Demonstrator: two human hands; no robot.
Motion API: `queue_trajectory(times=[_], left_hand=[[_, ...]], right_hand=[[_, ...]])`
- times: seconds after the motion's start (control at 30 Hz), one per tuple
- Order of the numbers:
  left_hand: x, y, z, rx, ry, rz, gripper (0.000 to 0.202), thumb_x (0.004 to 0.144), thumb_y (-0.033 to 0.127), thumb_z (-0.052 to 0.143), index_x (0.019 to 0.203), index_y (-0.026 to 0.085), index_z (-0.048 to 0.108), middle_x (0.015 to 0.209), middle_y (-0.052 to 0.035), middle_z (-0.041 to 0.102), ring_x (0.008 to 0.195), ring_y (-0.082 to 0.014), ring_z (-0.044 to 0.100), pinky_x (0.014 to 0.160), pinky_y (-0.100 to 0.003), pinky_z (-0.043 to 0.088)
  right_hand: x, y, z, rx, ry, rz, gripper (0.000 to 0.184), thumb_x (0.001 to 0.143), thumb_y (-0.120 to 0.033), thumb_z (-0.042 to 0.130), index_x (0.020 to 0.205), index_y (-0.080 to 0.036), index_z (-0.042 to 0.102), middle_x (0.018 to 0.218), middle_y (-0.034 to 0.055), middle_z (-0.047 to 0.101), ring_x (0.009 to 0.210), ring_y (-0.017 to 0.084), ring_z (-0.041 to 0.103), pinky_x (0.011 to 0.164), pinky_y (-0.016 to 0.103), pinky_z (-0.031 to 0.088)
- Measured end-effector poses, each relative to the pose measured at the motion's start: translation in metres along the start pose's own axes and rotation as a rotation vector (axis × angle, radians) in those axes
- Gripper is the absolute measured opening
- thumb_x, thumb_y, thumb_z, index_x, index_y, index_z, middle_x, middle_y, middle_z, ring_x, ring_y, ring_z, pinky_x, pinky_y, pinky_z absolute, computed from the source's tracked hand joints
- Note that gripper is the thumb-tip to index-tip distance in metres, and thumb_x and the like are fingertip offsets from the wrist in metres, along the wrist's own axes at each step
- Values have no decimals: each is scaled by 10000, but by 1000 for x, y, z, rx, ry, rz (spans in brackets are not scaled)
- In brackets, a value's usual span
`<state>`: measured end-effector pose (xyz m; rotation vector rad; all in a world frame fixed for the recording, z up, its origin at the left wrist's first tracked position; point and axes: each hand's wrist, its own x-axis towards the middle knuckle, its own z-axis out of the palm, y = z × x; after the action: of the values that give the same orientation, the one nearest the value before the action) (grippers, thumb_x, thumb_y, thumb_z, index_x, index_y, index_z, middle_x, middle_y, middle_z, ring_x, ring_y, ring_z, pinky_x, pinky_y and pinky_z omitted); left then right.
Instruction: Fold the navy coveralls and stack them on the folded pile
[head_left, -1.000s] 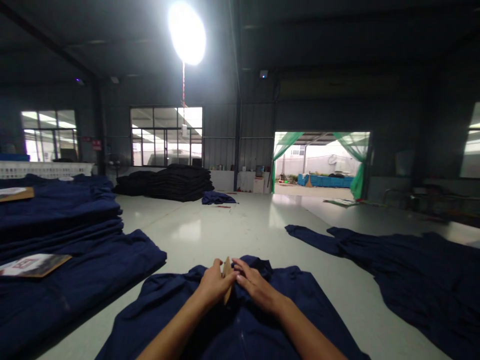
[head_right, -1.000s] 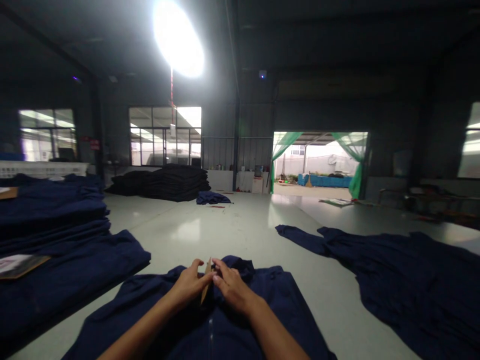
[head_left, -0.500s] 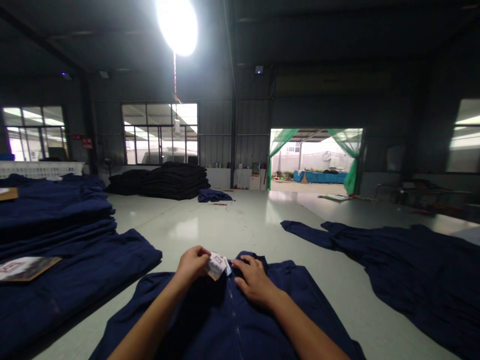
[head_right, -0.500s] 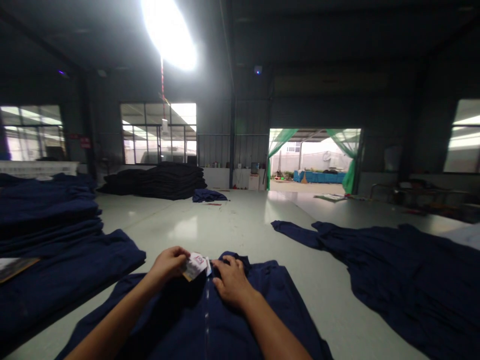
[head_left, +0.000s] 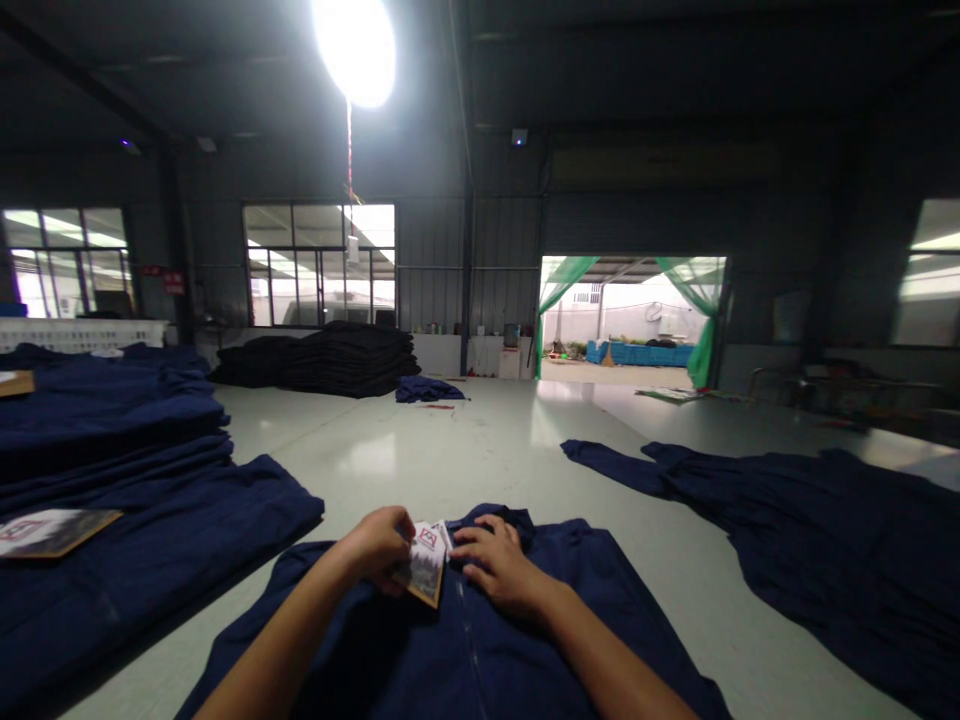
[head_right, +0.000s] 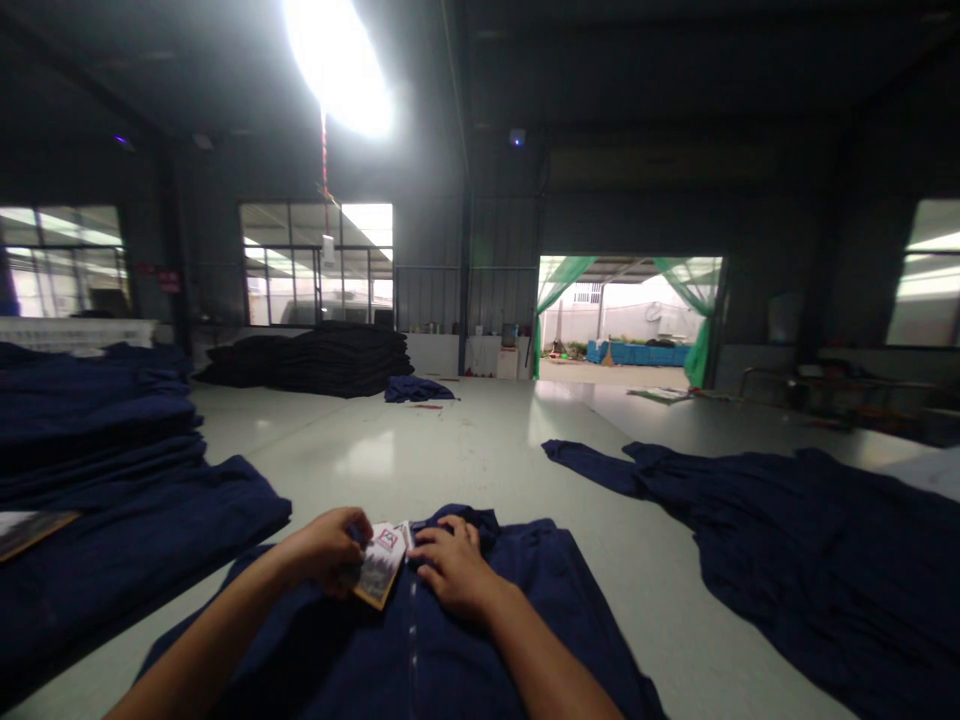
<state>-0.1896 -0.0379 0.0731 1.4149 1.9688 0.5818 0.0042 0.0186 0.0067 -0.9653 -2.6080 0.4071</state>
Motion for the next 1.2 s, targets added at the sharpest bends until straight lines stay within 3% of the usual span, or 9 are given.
queue_trajectory(times=[0.17,0.27,0.33,0.5,0.8,0.97,1.07,1.13,1.2], left_hand=[[3,-7,-10,301,129,138,196,586,85,509,690,174,649,645,-54,649,697,-261,648,598,-318,488],[2,-9,-5,333,29,169,131,558,66,507,560,161,597,566,-46,616,701,-267,642,604,-317,480],[1,-9,-1,263,-57,122,136,547,41,491,577,160,550,485,-6,556,588,-244,630,547,-317,483],[4,-8,5,-3,-82,53,260,583,12,459,774,187,436,482,74,486,448,-187,593,455,-313,503],[-2,-2,2,-437,-150,49,278,649,61,536,806,203,357,611,73,511,646,-161,633,629,-331,544],[-12,-3,0,-636,-453,145,319,635,251,657,801,201,390,637,42,582,681,-154,642,691,-315,519],[-15,-4,2,-338,-639,174,269,714,344,584,911,193,477,635,-8,625,603,-189,641,570,-312,502],[-13,-4,4,-23,-495,179,221,760,295,512,956,194,537,604,-20,622,577,-207,633,534,-314,484],[-7,-5,8,239,-172,252,225,754,223,494,954,192,592,695,-53,651,686,-224,643,617,-331,488]], right_hand=[[-3,-7,-3,-52,-20,-21,276,811,-306,496,1052,-381,607,1301,-64,453,1242,250,224,1032,478,112],[-5,-10,-3,-106,-31,-59,306,810,-312,496,1090,-399,585,1339,-74,415,1267,270,184,1036,495,78],[-6,-11,-2,-130,-38,-70,344,816,-312,481,1143,-394,553,1352,-74,407,1278,279,164,1040,501,61],[-5,-12,-4,-108,-69,-64,422,819,-302,463,1234,-377,474,1362,-63,410,1296,283,142,1044,521,47],[-4,-17,-6,70,-159,-69,602,814,-239,436,1371,-352,237,1450,-23,255,1352,227,15,1050,550,-53],[-3,-19,-18,132,-80,-69,528,836,-241,387,1357,-273,309,1431,45,295,1354,212,52,1044,561,-62],[-3,-16,-19,155,-80,-86,467,835,-202,367,1292,-292,413,1369,34,404,1317,194,220,1048,556,-56],[-3,-15,-16,138,-111,-97,457,829,-182,368,1260,-309,448,1335,27,447,1280,186,299,1049,560,-31],[-4,-17,-14,97,-103,-115,460,817,-173,389,1249,-315,459,1297,34,481,1258,190,324,1048,565,7]])
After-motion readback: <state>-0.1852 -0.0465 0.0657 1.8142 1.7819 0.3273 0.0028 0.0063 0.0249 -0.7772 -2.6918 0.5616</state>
